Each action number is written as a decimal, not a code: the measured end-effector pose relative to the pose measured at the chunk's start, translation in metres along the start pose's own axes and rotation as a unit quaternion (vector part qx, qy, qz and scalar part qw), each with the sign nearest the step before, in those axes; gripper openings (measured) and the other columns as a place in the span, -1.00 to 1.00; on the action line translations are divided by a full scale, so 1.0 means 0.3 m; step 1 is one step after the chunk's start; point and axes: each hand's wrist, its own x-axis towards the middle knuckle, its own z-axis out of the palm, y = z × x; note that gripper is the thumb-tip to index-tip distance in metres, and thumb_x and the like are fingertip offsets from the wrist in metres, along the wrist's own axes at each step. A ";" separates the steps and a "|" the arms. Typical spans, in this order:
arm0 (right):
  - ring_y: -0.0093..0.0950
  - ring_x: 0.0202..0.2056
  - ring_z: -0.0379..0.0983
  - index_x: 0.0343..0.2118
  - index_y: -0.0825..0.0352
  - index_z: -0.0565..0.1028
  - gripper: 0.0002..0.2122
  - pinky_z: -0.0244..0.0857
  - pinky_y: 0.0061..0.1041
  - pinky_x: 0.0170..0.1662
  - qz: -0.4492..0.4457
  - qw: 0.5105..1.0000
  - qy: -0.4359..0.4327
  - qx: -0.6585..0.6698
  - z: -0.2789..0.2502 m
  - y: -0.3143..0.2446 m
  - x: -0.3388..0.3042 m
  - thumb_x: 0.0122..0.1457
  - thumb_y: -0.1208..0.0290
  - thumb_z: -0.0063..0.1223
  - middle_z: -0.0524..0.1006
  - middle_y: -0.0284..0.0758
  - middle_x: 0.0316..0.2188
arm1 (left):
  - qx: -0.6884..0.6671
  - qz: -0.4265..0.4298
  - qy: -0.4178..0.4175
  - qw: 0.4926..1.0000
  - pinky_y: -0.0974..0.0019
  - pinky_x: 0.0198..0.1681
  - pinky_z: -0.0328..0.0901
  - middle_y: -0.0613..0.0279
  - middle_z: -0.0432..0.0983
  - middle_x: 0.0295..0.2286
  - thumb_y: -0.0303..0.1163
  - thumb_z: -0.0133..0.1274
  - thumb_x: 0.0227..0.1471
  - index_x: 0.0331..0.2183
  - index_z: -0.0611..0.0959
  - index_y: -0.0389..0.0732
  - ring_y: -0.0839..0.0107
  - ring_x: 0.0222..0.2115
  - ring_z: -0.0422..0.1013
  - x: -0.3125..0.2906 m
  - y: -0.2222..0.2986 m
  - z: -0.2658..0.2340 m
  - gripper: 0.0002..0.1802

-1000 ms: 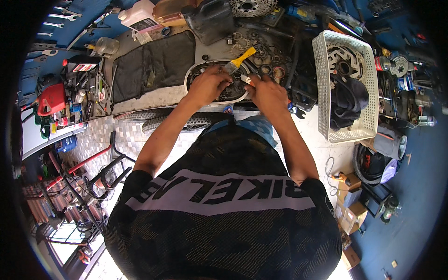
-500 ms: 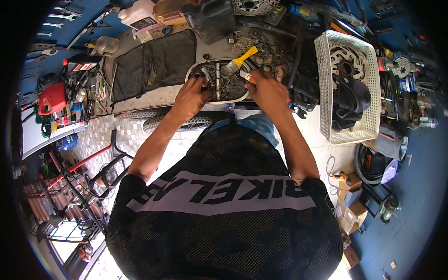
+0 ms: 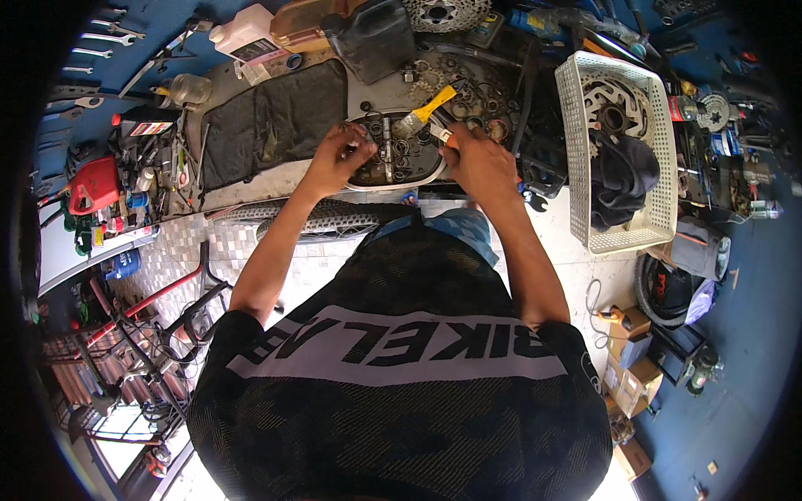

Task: The person uses a yellow-handled brush to scrub small mechanical parts in a metal tray. They repeatedly pick up parts, scrub them, and place them back in the tray.

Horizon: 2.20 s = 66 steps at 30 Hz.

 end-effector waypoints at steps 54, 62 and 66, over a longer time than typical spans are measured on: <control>-0.04 -0.16 0.66 0.03 0.20 0.64 -0.66 0.49 -0.09 -0.09 -0.090 0.986 -0.048 0.129 -0.023 -0.092 0.067 0.36 0.09 0.14 0.72 -0.11 -0.23 | -0.369 -0.143 0.055 0.917 0.23 -0.14 0.69 0.04 0.61 -0.14 -0.57 0.26 0.24 0.08 0.60 -0.43 0.26 -0.16 0.67 0.064 0.114 0.103 -0.60; -0.01 -0.10 0.65 0.06 0.27 0.63 -0.59 0.48 -0.08 -0.01 -0.081 0.981 -0.079 0.159 -0.016 -0.081 0.081 0.38 0.04 0.10 0.71 -0.04 -0.17 | -0.365 -0.140 0.080 0.917 0.26 -0.14 0.68 0.06 0.64 -0.18 -0.68 0.16 0.25 0.05 0.61 -0.41 0.32 -0.18 0.66 0.065 0.113 0.117 -0.67; -0.01 -0.09 0.66 0.07 0.27 0.63 -0.58 0.48 -0.09 0.01 -0.077 0.981 -0.086 0.156 -0.013 -0.078 0.087 0.38 0.03 0.10 0.71 -0.05 -0.16 | -0.363 -0.144 0.085 0.917 0.26 -0.14 0.68 0.06 0.64 -0.17 -0.68 0.16 0.24 0.04 0.61 -0.41 0.32 -0.18 0.66 0.068 0.124 0.115 -0.67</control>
